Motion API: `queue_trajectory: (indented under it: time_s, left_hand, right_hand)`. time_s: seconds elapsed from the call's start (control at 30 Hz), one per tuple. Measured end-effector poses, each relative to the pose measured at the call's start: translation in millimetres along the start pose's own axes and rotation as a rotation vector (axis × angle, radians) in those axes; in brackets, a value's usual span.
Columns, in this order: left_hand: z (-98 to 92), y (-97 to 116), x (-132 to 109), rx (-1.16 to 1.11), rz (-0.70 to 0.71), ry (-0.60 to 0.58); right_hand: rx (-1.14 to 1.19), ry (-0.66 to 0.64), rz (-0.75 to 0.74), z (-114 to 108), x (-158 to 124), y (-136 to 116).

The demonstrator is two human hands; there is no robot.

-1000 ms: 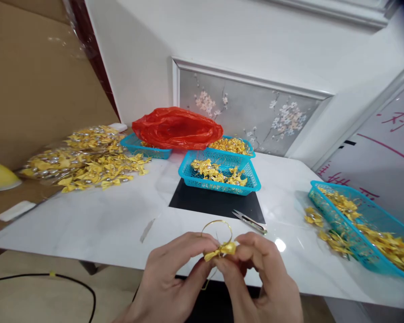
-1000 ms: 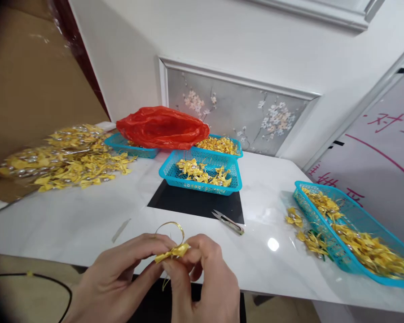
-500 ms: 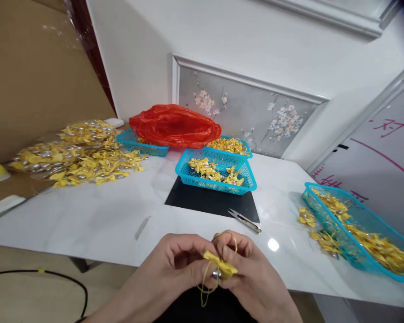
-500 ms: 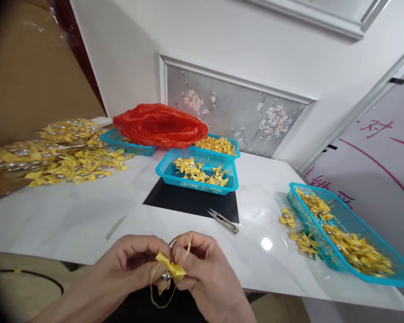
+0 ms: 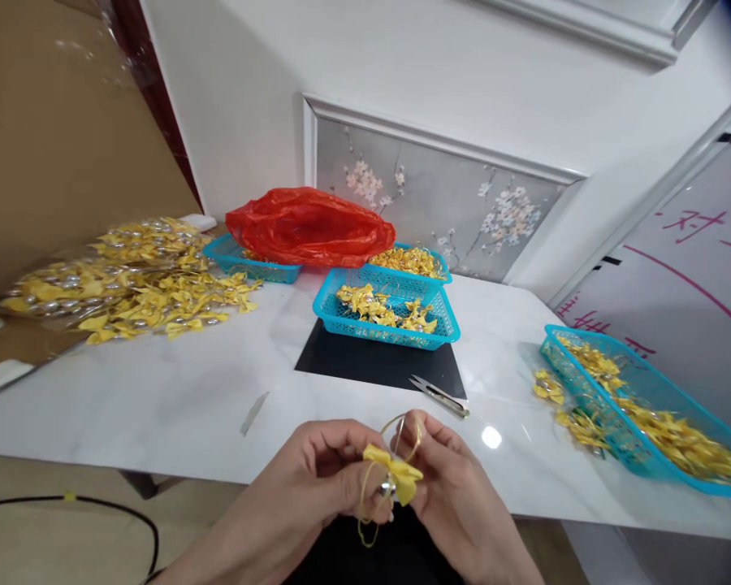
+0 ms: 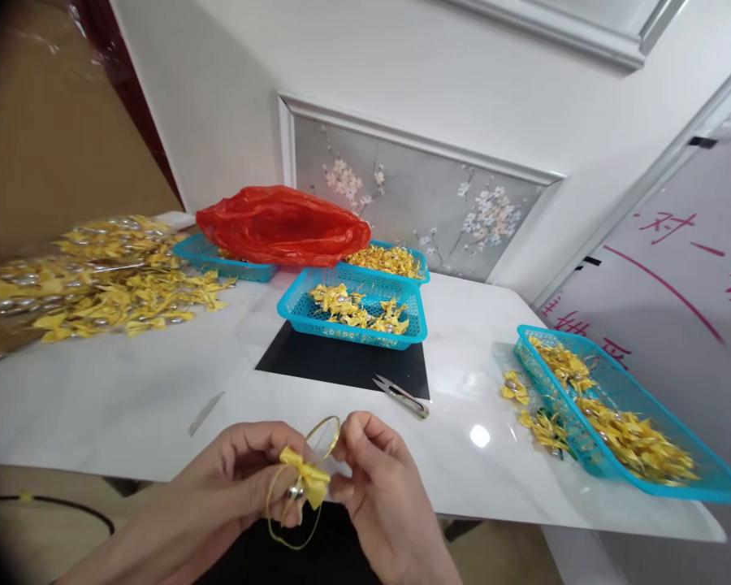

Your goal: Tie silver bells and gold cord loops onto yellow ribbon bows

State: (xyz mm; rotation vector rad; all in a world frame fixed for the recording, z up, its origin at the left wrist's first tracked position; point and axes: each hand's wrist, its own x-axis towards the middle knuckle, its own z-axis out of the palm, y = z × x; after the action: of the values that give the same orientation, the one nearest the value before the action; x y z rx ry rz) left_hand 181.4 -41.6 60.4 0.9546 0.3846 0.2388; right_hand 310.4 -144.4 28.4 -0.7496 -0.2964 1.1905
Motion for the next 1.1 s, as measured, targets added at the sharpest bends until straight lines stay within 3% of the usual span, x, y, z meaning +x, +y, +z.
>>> queue_trajectory:
  time_s: [0.13,0.3,0.5,0.63,0.77,0.9,1.0,1.1]
  left_hand:
    - [0.5,1.3,0.7,-0.006,-0.032,-0.015]
    - [-0.8,0.0,0.4,0.083,0.017,-0.029]
    - [2.3,0.8,-2.9,0.080,0.035,-0.009]
    - [5.4,4.4,-1.6,-0.036,0.042,-0.019]
    - [6.4,5.0,0.8,-0.085,0.003,-0.055]
    - [5.3,5.9,-2.3,-0.114,0.022,-0.069]
    - [2.6,8.8,-5.5,-0.150,0.051,-0.074]
    - [-0.4,10.5,-6.8,-0.165,0.057,-0.069]
  right_hand:
    - [-0.039,-0.077,0.069,5.4,-8.3,0.0]
    - [-0.011,-0.108,-0.031,15.6,-4.5,4.2]
    - [0.152,0.095,-0.096,-0.6,7.3,5.2]
    - [0.197,0.230,-0.198,-16.3,4.7,-14.9]
    - [0.145,0.270,-0.264,-19.3,4.7,-33.4]
    - [0.025,0.327,-0.473,-33.6,14.4,-45.8]
    - [-0.096,0.427,-0.713,-57.8,18.4,-58.9]
    - [-0.227,0.534,-0.856,-84.6,14.6,-73.5]
